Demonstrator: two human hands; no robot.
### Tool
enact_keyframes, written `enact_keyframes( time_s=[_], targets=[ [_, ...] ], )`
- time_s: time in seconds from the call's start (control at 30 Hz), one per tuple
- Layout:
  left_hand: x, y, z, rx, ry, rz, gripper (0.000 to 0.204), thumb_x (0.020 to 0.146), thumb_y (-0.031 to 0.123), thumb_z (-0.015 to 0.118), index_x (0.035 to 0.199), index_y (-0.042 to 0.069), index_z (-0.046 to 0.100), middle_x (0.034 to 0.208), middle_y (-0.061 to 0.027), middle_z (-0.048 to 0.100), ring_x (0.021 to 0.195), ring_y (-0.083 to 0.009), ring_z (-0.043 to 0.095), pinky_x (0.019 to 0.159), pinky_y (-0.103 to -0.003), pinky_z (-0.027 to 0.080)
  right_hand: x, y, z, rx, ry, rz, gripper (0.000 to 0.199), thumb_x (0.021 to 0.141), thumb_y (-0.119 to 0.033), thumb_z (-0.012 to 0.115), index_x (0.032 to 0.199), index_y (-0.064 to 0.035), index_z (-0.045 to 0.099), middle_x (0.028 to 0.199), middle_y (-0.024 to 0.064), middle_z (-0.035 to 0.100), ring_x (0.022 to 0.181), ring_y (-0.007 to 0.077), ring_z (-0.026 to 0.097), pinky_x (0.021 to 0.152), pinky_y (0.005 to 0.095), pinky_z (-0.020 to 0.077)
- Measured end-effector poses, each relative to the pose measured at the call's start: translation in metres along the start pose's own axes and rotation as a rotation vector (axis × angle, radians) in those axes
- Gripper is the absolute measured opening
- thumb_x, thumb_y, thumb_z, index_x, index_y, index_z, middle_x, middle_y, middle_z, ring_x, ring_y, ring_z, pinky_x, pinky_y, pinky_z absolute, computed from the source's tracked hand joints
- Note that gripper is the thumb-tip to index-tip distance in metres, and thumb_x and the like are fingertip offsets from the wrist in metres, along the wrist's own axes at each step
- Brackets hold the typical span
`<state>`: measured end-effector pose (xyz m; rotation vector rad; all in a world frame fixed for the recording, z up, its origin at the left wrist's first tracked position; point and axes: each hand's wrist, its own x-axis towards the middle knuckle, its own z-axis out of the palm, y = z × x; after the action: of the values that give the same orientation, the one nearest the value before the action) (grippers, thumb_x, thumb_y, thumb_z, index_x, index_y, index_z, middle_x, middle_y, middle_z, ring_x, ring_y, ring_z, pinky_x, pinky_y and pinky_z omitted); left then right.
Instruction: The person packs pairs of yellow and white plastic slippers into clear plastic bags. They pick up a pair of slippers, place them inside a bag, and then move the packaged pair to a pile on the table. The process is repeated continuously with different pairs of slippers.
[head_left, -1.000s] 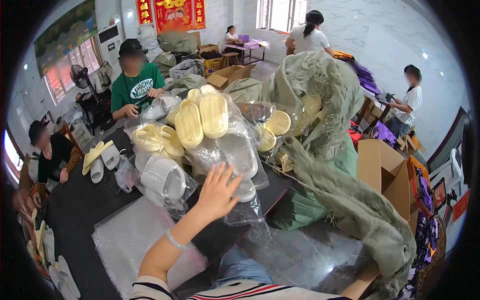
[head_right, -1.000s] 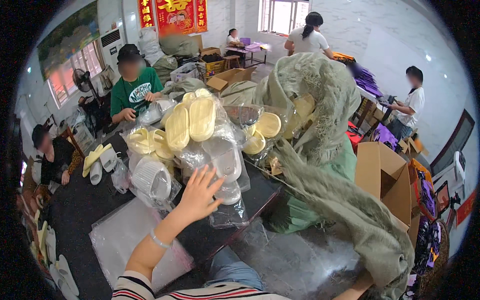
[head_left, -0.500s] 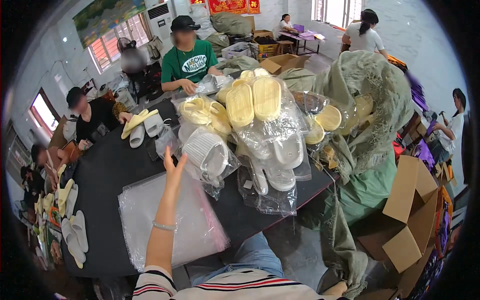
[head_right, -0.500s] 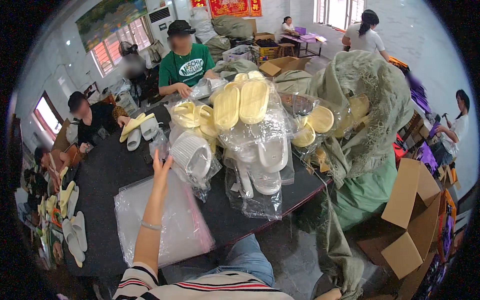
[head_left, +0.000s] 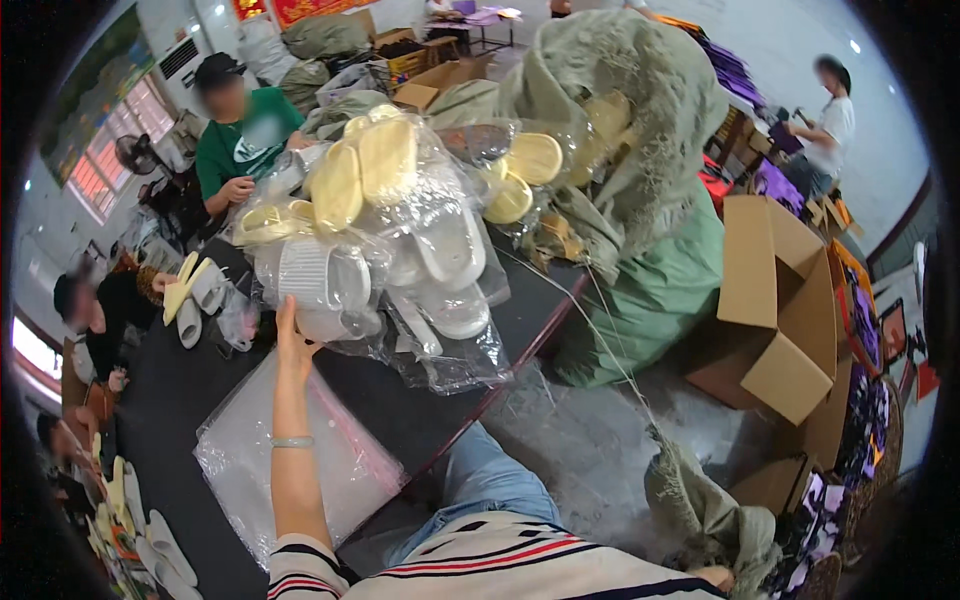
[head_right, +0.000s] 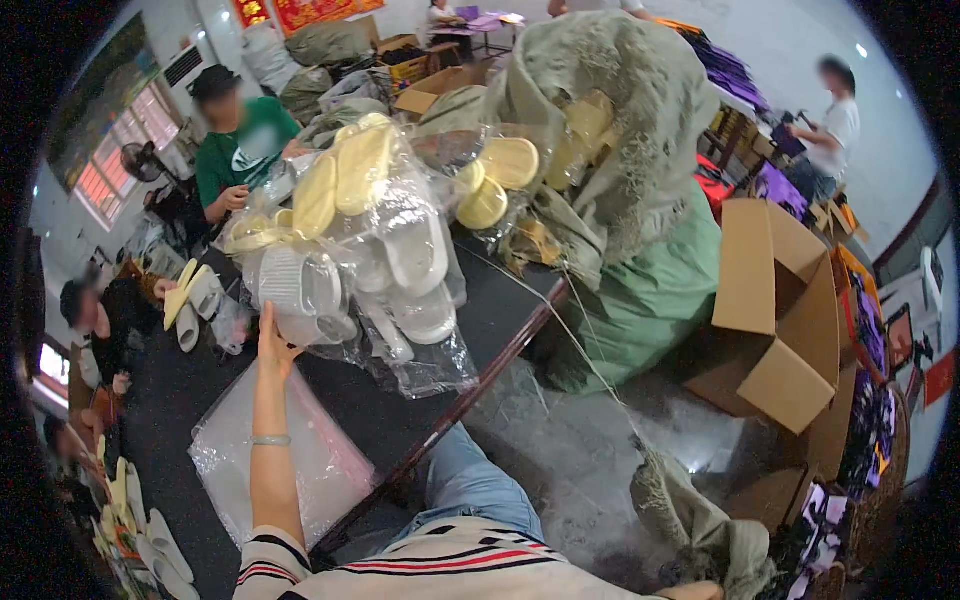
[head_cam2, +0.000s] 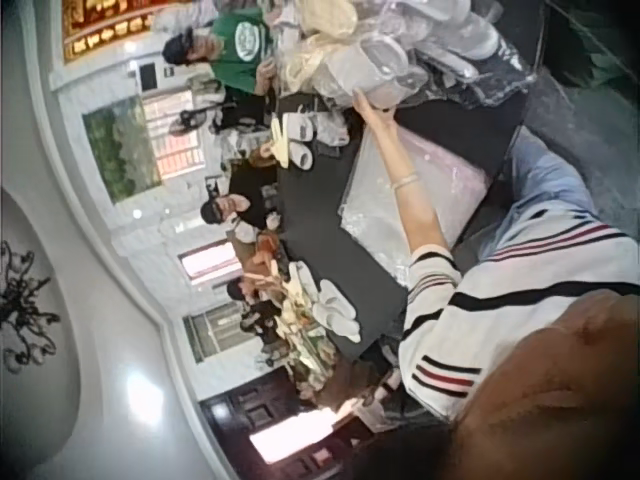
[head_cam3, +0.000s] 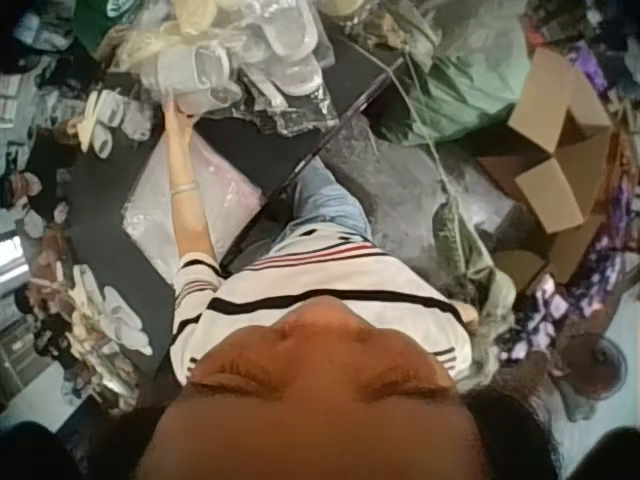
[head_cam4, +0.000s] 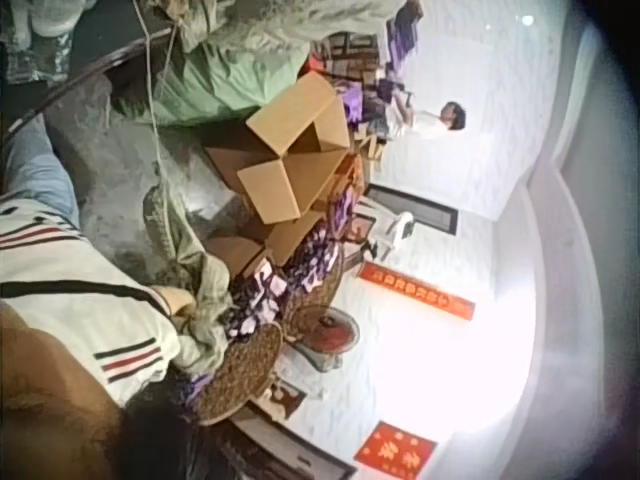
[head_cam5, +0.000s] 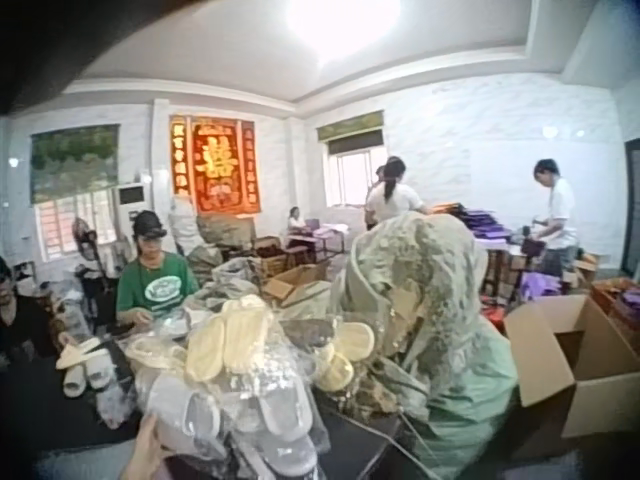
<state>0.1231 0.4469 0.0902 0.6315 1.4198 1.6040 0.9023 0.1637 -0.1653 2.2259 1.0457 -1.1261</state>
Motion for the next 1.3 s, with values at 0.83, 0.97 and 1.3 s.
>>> enact_keyframes(
  time_s=[0.83,0.97,1.3],
  targets=[
    [-0.228,-0.026,-0.026,0.890,-0.207,0.471,0.061,0.089,0.019,0.063,0.141,0.001,0.037,0.147,-0.0180,0.035,0.133,-0.0328,0.039,0.110,-0.045,0.030,-0.090,-0.422,-0.074,-1.834,0.053,-1.456,0.020,0.085,-0.022,0.063,0.100,-0.0139,0.073,0.106,0.0054,0.070,0.101,0.0248,0.063,0.089,0.0426,0.0425],
    [-0.232,-0.043,0.086,1.116,-0.853,0.667,0.061,0.079,0.012,0.071,0.135,0.002,0.048,0.139,-0.0192,0.046,0.129,-0.0359,0.045,0.108,-0.048,0.035,-0.122,-0.397,-0.094,-1.790,0.053,-1.563,0.022,0.084,-0.022,0.064,0.099,-0.0108,0.073,0.106,0.0051,0.070,0.104,0.0250,0.062,0.089,0.0407,0.0427],
    [-0.137,-0.173,0.268,1.365,-0.812,1.340,0.028,0.086,0.021,0.059,0.111,0.008,0.063,0.136,-0.0130,0.051,0.134,-0.0273,0.041,0.112,-0.047,0.028,-0.178,-0.195,-0.073,-1.566,-0.396,-1.387,0.023,0.080,-0.023,0.060,0.092,-0.0070,0.072,0.095,0.0098,0.071,0.099,0.0273,0.063,0.089,0.0404,0.0441]
  ],
)
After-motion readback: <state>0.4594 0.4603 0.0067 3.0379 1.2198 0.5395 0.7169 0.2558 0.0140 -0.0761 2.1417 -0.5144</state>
